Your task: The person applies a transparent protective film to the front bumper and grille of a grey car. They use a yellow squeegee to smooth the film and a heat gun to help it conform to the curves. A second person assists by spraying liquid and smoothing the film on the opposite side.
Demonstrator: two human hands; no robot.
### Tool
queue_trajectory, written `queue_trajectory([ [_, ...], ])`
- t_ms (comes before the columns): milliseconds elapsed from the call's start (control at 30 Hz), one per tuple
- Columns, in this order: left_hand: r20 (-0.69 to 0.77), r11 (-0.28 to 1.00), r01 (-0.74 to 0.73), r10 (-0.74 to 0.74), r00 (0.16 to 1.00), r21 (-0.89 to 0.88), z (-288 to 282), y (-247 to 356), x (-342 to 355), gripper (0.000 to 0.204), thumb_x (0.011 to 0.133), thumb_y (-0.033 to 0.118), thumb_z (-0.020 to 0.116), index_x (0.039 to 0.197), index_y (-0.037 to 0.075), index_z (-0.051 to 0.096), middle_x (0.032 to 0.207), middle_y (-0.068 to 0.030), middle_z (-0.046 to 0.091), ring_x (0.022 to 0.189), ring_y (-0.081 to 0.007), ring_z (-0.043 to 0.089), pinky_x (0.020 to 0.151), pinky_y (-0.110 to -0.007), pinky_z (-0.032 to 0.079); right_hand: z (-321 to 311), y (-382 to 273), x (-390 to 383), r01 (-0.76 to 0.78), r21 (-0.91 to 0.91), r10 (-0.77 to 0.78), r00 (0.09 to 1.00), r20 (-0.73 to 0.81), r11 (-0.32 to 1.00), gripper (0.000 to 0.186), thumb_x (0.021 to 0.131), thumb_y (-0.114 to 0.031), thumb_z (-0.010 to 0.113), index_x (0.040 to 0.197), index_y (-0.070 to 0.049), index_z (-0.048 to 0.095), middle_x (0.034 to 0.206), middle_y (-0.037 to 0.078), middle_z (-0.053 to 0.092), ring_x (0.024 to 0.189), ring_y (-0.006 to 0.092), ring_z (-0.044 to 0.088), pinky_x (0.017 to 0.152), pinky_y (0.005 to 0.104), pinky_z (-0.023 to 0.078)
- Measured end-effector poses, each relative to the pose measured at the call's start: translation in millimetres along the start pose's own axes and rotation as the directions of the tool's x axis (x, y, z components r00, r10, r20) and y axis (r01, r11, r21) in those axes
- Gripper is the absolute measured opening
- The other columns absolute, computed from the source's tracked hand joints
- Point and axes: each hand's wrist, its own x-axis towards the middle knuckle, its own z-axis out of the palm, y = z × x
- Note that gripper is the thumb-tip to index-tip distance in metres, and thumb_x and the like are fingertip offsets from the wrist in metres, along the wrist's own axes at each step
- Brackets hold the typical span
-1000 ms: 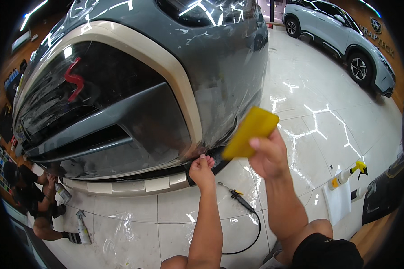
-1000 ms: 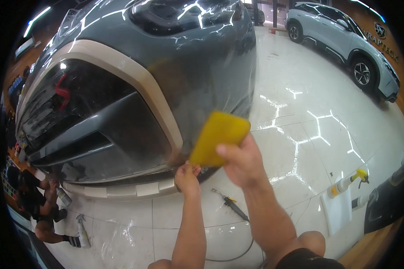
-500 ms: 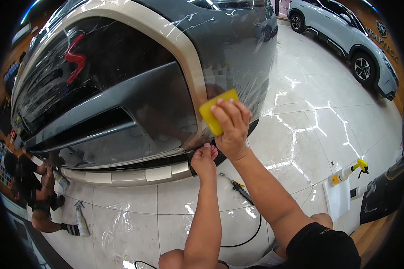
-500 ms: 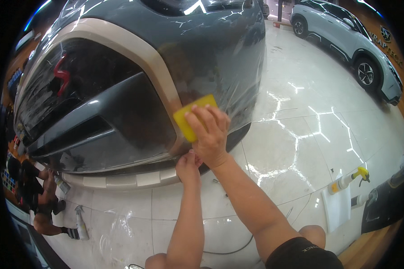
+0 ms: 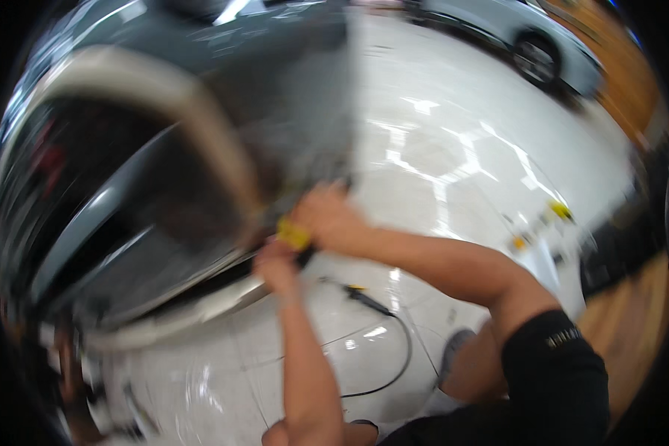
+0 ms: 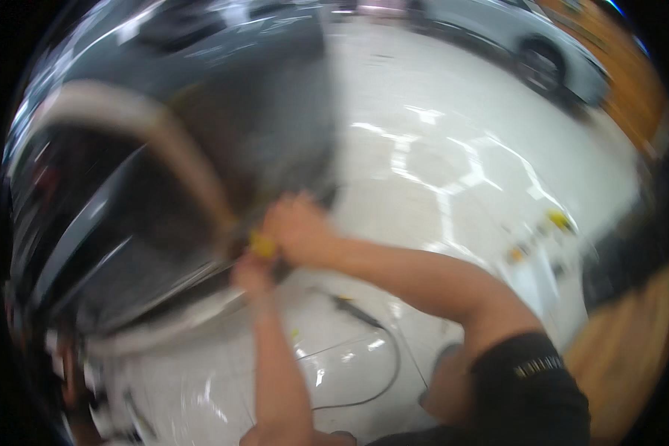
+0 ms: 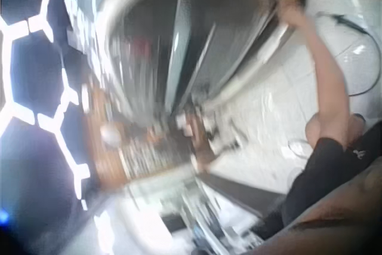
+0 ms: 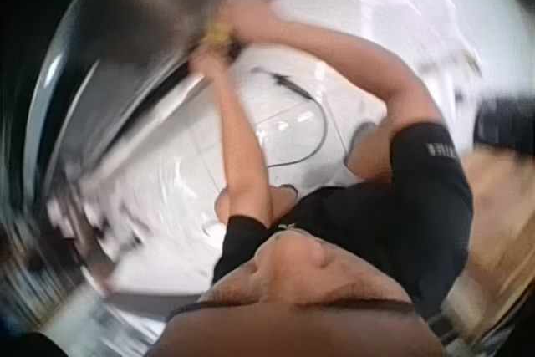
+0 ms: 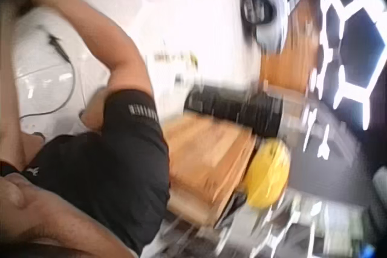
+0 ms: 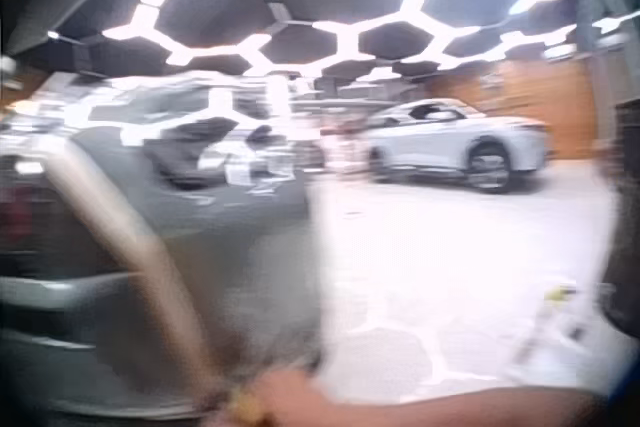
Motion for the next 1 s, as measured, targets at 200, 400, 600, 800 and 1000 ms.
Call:
queue_trajectory([
  [200,-0.215,0.995,-0.020,0.042,0.976,0.102,-34,39,-8,0.026,0.089,0.020,0.063,0.097,-0.005,0.060,0.084,-0.0140,0.064,0.074,-0.0178,0.062,0.068,-0.028,0.055,89,38,-311,-0.756,0.137,0.185,0.325,0.927,0.640,0.041,0.082,-0.019,0.056,0.116,0.002,0.047,0.094,0.024,0.064,0.090,0.0392,0.063,0.076,0.0468,0.049],
  [400,-0.155,0.938,-0.147,0.204,0.967,0.315,-111,95,-12,0.026,0.093,0.023,0.057,0.092,-0.003,0.060,0.083,-0.0111,0.063,0.080,-0.0192,0.060,0.074,-0.029,0.052,156,130,-460,-0.890,0.196,0.818,0.455,0.353,0.411,0.039,0.084,-0.018,0.054,0.116,0.004,0.049,0.115,0.022,0.056,0.110,0.0334,0.052,0.094,0.0419,0.041],
  [600,-0.306,0.955,-0.158,0.233,0.923,0.253,-92,106,-35,0.017,0.090,0.019,0.062,0.087,0.003,0.057,0.081,-0.0112,0.065,0.075,-0.0197,0.064,0.070,-0.033,0.055,39,327,-503,-0.854,0.379,0.800,-0.489,-0.348,-0.357,0.092,0.079,-0.049,0.067,0.138,0.006,0.024,0.121,0.026,0.051,0.108,0.0350,0.056,0.095,0.0473,0.042],
  [800,-0.308,0.970,-0.078,0.148,0.940,0.230,-66,89,-31,0.021,0.090,0.020,0.062,0.091,0.000,0.055,0.086,-0.0135,0.063,0.082,-0.0234,0.063,0.076,-0.035,0.054,39,390,-500,-0.954,0.203,0.760,-0.297,-0.578,-0.219,0.080,0.075,-0.053,0.069,0.128,0.000,0.040,0.116,0.023,0.057,0.108,0.0393,0.056,0.093,0.0440,0.044],
  [1000,-0.313,0.963,-0.115,0.190,0.931,0.243,-48,107,-21,0.019,0.090,0.018,0.062,0.085,0.001,0.056,0.081,-0.0115,0.065,0.075,-0.0197,0.065,0.072,-0.030,0.055,29,321,-401,-0.784,0.491,0.902,0.195,-0.384,0.379,0.053,0.090,-0.033,0.059,0.127,0.002,0.042,0.112,0.016,0.056,0.079,0.0213,0.062,0.077,0.0302,0.047],
])
